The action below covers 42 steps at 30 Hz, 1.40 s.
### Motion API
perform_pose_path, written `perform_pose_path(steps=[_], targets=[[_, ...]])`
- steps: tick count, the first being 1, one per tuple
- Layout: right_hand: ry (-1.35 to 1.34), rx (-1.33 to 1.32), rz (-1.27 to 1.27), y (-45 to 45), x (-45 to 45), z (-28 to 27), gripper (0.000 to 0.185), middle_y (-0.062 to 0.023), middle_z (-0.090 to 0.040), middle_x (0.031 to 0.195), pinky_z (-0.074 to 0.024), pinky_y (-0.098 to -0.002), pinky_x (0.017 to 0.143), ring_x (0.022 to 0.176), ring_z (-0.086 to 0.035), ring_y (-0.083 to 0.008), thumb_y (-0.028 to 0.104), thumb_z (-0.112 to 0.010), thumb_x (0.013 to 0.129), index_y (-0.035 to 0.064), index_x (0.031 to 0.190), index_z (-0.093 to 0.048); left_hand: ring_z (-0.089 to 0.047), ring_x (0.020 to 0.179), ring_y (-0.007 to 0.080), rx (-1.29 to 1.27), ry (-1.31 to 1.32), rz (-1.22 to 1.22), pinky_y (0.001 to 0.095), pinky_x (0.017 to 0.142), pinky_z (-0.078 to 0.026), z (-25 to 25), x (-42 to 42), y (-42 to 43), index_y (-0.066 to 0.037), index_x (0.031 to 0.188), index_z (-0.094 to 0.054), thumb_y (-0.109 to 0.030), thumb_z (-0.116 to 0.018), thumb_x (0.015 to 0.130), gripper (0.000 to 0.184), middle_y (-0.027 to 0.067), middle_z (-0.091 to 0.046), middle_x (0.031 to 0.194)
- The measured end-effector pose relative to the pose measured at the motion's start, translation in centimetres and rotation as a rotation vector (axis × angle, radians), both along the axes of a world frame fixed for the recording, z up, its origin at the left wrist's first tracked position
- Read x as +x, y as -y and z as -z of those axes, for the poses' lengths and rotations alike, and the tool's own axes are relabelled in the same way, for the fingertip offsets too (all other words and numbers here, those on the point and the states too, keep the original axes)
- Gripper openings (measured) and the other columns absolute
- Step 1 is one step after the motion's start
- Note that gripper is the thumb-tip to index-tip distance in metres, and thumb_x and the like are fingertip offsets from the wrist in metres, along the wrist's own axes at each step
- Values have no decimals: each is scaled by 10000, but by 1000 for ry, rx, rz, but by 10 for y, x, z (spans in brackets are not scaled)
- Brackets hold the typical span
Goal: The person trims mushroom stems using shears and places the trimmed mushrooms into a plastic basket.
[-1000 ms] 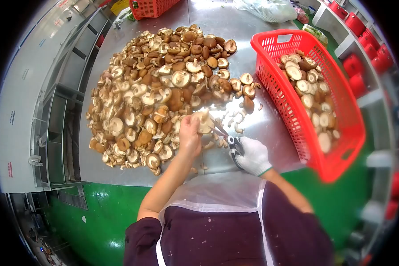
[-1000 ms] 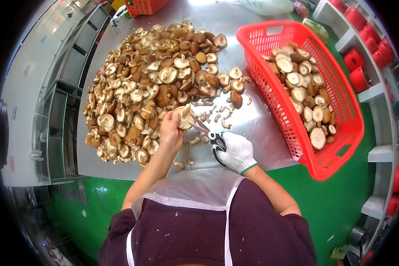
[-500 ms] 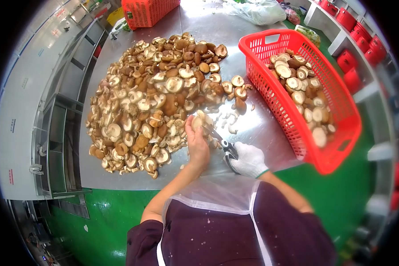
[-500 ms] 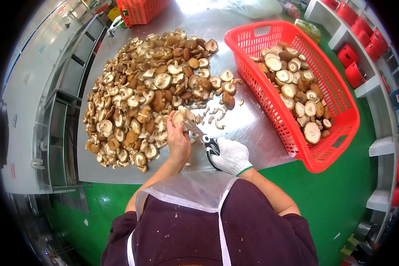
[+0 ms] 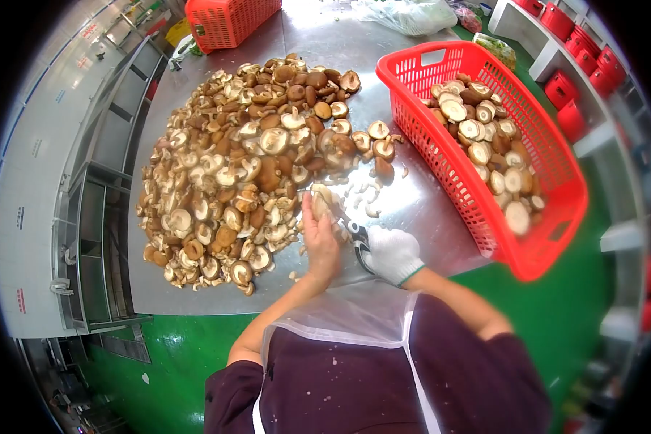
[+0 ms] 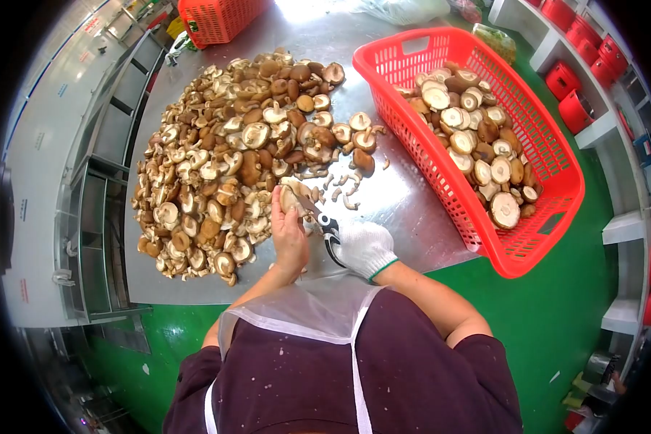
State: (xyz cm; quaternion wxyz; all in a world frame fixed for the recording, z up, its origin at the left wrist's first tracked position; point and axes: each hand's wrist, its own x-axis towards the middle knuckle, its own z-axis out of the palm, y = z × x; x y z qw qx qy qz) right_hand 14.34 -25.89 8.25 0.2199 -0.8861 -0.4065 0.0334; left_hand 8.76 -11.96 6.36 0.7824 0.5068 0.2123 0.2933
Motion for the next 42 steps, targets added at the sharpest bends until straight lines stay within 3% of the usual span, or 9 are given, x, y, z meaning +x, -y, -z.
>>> perform_pose_path(steps=[7,8,11,15,23,29,36,40,42], targets=[[-561,449,-128,9,4,60,295,-134,-635,710,-515,-394,569,544,-591,-299,351,-624,844,57,856,-607,-569,995,149,-143,-7,-44,258,812,-504,15,0,-29,-34,1451,-247,-15,-388,918,551,98,-537,1238],[-1394,589,220,7,2,45,282,-79,-611,674,-482,-311,515,514,-552,-189,324,-624,871,44,867,-593,-574,1052,172,-120,-51,-56,288,825,-531,22,1,-39,-61,1393,-342,-3,-380,907,490,108,-532,1270],[-1314,602,346,24,15,33,202,-13,-596,661,-421,-246,469,550,-543,-90,247,-591,894,51,846,-596,-583,1048,199,-166,-241,-97,341,804,-556,17,0,-51,-84,1331,-407,17,-365,894,450,97,-538,1254],[-439,239,243,72,23,60,286,-135,-594,661,-467,-385,566,595,-596,-304,322,-689,791,62,789,-570,-639,970,281,-236,-128,36,442,751,-606,2,22,-63,-70,1241,-448,-93,-447,973,269,150,-579,1168],[-287,376,271,88,11,79,230,-173,-626,793,-494,-437,663,745,-617,-381,297,-623,807,120,954,-610,-561,1122,243,79,163,598,361,938,-480,-136,133,1,-80,1459,-236,35,-599,842,725,136,-471,1338],[-423,281,366,85,10,77,271,-166,-642,810,-498,-430,709,768,-628,-370,313,-619,810,104,982,-619,-543,1121,325,1572,69,359,431,951,-433,-68,213,-29,-49,1244,-576,-36,-586,803,441,184,-544,1254],[-394,326,334,82,5,66,265,-153,-646,846,-488,-429,709,778,-621,-354,276,-624,777,103,978,-626,-581,1001,349,2284,-224,820,474,822,-493,51,186,-43,-104,1025,-583,-232,-697,773,305,117,-590,1034],[-401,412,329,73,1,90,296,-119,-662,929,-513,-413,742,842,-638,-328,251,-581,800,170,1080,-631,-591,977,375,1959,-821,898,504,797,-499,66,178,-70,-123,1185,-532,-313,-709,786,476,157,-601,1097],[-460,270,265,70,2,83,292,-142,-664,876,-517,-422,711,785,-645,-329,220,-563,810,164,1090,-624,-631,886,350,1338,-674,762,440,775,-503,92,152,-123,-67,1252,-502,-180,-613,839,442,160,-649,1054]])
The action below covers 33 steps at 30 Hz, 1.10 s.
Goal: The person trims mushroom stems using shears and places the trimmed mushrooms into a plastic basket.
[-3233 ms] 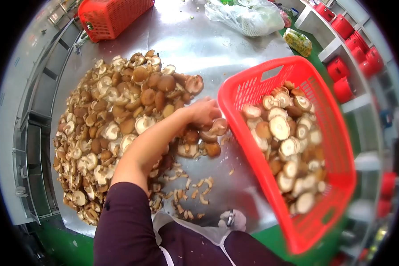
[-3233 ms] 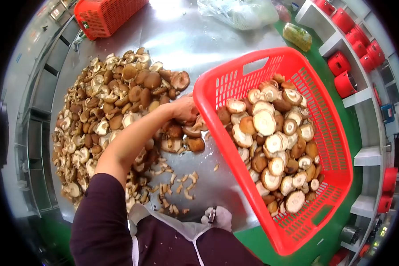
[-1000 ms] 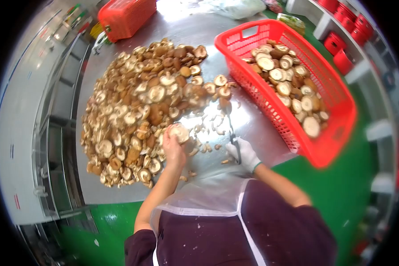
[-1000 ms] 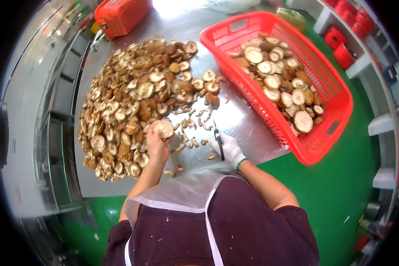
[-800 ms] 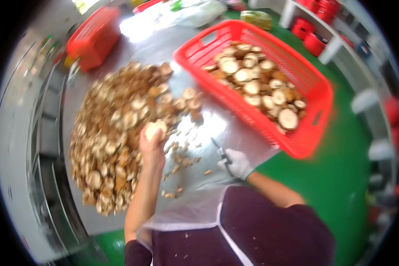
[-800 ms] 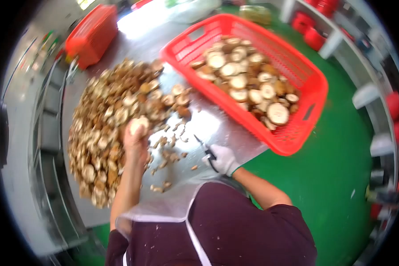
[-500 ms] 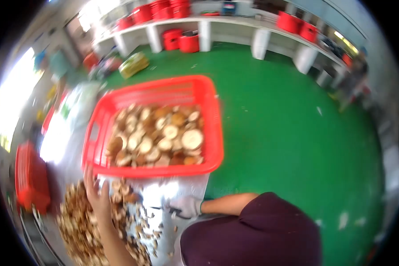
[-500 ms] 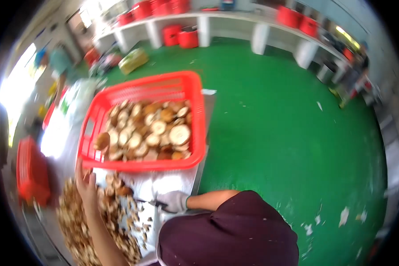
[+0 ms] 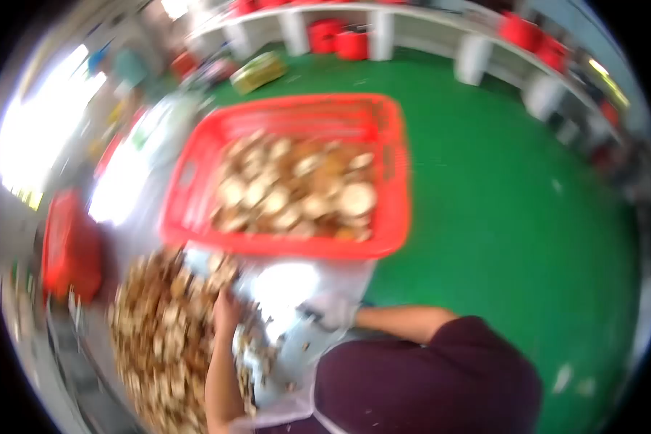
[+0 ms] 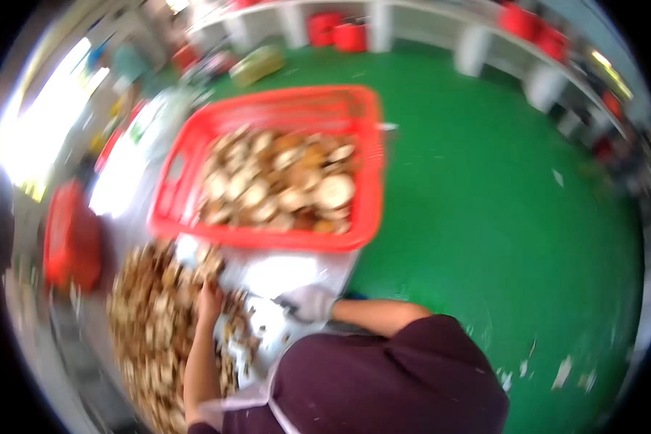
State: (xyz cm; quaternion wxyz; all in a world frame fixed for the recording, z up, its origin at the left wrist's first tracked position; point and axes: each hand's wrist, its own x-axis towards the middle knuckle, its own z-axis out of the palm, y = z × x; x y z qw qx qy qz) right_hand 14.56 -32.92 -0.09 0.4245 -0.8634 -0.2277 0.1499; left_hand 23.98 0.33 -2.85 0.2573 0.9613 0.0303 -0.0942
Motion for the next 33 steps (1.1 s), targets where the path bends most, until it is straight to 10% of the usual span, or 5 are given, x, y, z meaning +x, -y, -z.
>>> perform_pose_path(steps=[2,6,7,11,33], targets=[[222,185,54,-3,-23,29,182,-155,-648,803,-505,-436,646,735,-636,-325,185,-548,821,113,968,-629,-591,980,210,-522,98,-296,366,843,-477,-15,-42,-5,-29,1282,-482,-120,-543,888,409,103,-631,1109],[222,-34,106,83,21,-32,238,-159,-624,755,-494,-464,657,726,-608,-379,332,-617,806,94,825,-608,-605,847,236,-1477,65,-484,374,707,-511,-14,-21,95,-22,1067,-578,-327,-419,1006,350,114,-634,968],[217,-40,49,25,21,-39,262,-158,-626,754,-495,-468,664,738,-613,-378,348,-626,795,88,810,-606,-547,1111,259,-1672,13,-454,414,948,-451,-36,-53,52,-50,1306,-481,-402,-285,1031,488,108,-575,1210],[186,-229,-177,-25,14,-47,279,-155,-632,756,-498,-468,668,750,-624,-373,354,-639,781,81,828,-610,-524,1126,272,-1844,286,-558,468,886,-485,-88,-116,66,-76,1283,-432,-315,-449,995,374,117,-520,1225],[333,-372,-312,-64,16,-81,283,-174,-642,709,-508,-461,595,653,-641,-360,346,-585,820,64,810,-601,-532,1155,249,-1663,425,-825,464,961,-469,-90,-147,111,-72,1289,-415,-251,-328,1031,326,106,-511,1266]])
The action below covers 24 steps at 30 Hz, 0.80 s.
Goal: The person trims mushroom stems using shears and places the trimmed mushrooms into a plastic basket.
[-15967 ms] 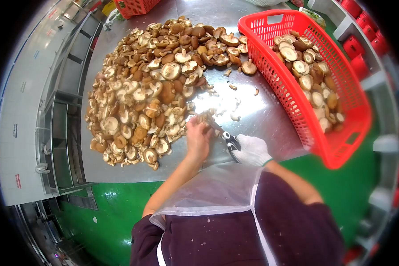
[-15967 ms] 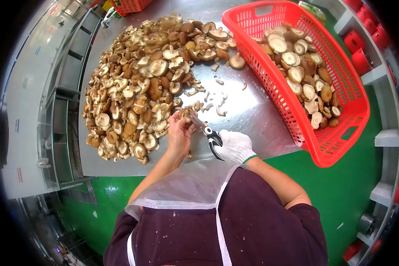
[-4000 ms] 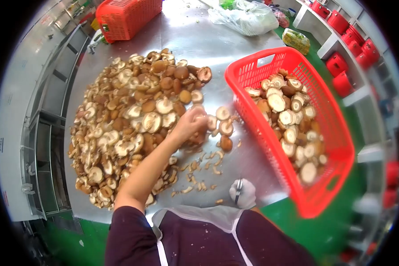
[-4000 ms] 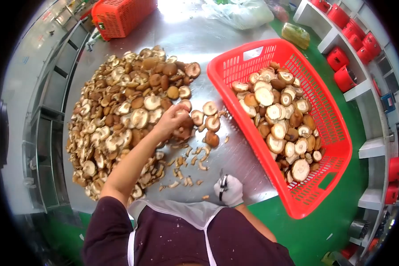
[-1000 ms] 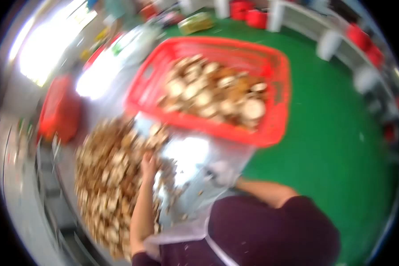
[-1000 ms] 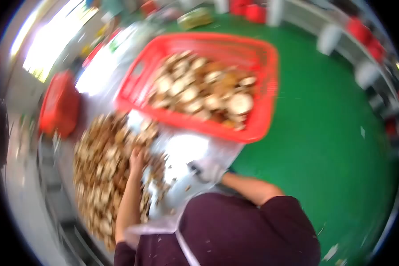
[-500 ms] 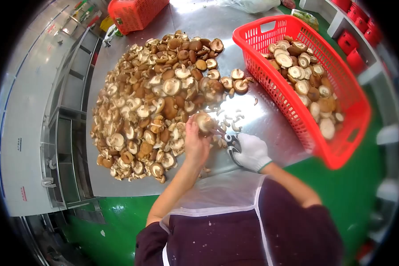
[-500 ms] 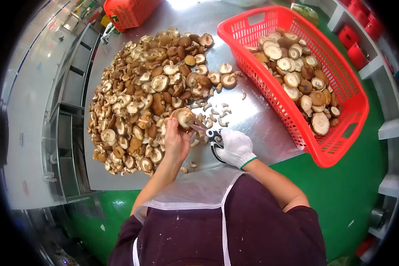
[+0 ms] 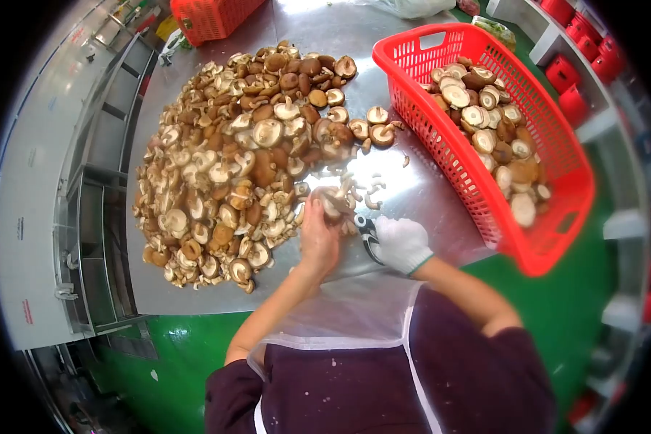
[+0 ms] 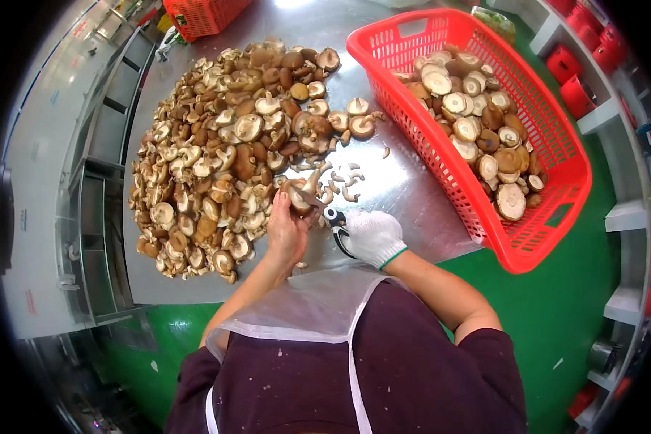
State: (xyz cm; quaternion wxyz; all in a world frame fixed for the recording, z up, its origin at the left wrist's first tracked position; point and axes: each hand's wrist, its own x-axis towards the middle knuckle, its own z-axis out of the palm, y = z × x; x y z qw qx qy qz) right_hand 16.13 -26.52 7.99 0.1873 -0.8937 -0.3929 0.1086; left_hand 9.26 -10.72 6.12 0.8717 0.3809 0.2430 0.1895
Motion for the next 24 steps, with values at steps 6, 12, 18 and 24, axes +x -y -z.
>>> perform_pose_path(steps=[6,12,18,24], targets=[[-150,21,24,-1,-1,14,337,-179,-632,712,-494,-470,638,688,-634,-376,416,-565,848,82,803,-590,-571,1023,242,-122,-189,30,440,842,-511,9,3,-23,-82,1162,-481,-306,-351,1020,296,94,-566,1144],[-348,170,255,45,-6,57,382,-173,-604,671,-475,-460,614,683,-619,-380,452,-625,809,75,792,-566,-603,1063,296,35,-216,-15,417,820,-569,-38,37,-46,-10,1278,-425,-302,-286,1036,404,161,-553,1209],[-365,327,368,57,-3,65,279,-113,-544,610,-452,-371,558,562,-550,-260,277,-698,777,50,733,-541,-437,1272,279,370,279,428,431,1022,-385,-174,131,-4,-34,1414,-326,-476,-319,999,606,137,-478,1344],[-276,526,329,70,-4,87,283,-141,-547,629,-458,-412,559,601,-582,-338,312,-717,762,74,766,-566,-582,1020,235,866,-130,271,352,850,-479,-42,233,-69,-22,1200,-578,-282,-561,940,368,98,-614,1146]])
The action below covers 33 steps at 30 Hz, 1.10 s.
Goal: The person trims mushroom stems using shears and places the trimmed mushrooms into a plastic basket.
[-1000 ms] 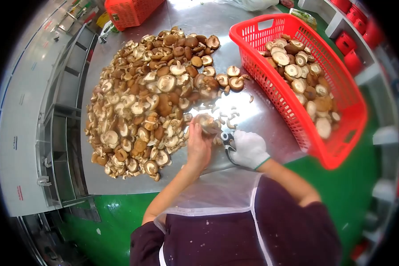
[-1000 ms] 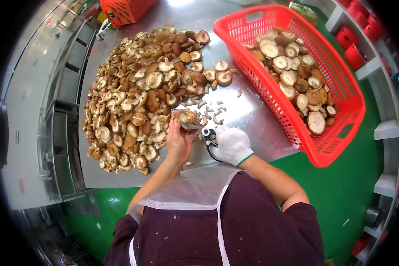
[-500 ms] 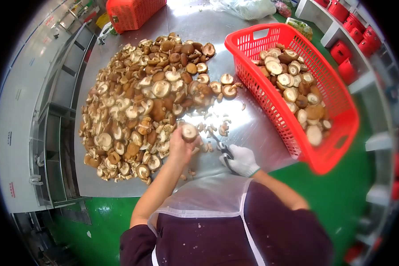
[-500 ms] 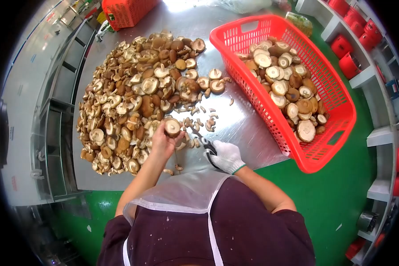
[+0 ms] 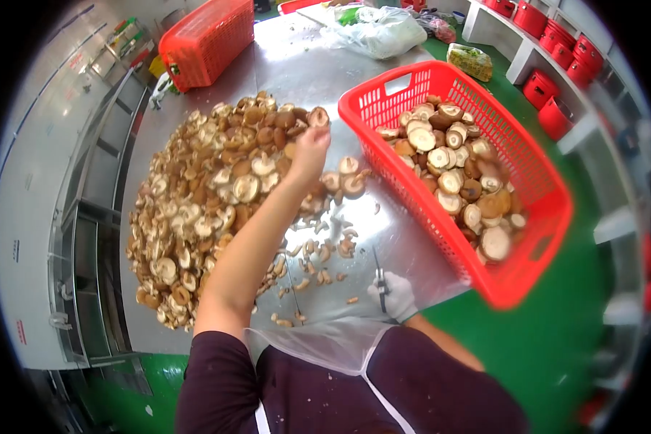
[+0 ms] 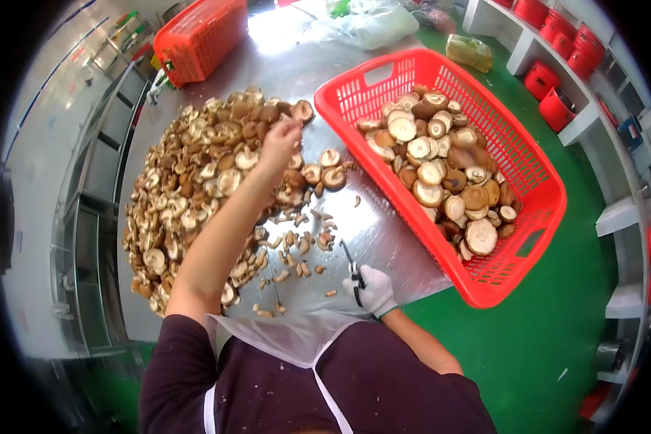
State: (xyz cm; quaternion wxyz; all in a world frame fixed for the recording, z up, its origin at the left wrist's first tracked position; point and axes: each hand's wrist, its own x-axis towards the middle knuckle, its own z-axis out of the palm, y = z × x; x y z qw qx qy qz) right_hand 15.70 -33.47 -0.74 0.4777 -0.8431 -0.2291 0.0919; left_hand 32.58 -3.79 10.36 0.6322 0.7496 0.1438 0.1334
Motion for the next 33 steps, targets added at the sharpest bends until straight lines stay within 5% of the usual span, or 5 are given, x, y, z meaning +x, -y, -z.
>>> perform_pose_path(steps=[2,6,14,24,33], targets=[[13,14,17,-2,0,0,283,-143,-552,634,-461,-413,558,603,-587,-340,321,-722,761,78,775,-577,-632,977,258,194,-82,1,348,857,-482,91,32,-23,-52,1145,-634,-162,-604,860,307,150,-669,1047],[-52,17,18,-2,3,-2,283,-144,-558,633,-465,-413,551,600,-594,-342,327,-722,765,77,781,-590,-593,1091,302,793,-408,161,388,912,-476,66,32,7,-79,1214,-590,-87,-629,823,393,185,-607,1186],[-1,12,130,-12,12,2,176,-118,-580,605,-485,-368,549,554,-603,-282,195,-725,719,60,726,-612,-587,1056,385,953,-442,364,456,895,-483,84,75,15,-40,1117,-626,-242,-550,834,355,262,-596,1137],[103,-21,160,-15,12,8,250,-131,-555,641,-474,-411,552,611,-596,-333,283,-748,740,92,800,-599,-619,648,128,-188,-282,216,220,527,-502,67,-49,-5,-43,1114,-442,-58,-618,858,311,88,-619,848],[197,-378,-64,-64,12,-69,273,-136,-626,790,-507,-454,685,774,-622,-342,323,-685,742,89,844,-589,-650,955,224,-709,-71,16,319,824,-537,36,-192,13,-8,1244,-460,-33,-402,916,334,145,-604,1124]])
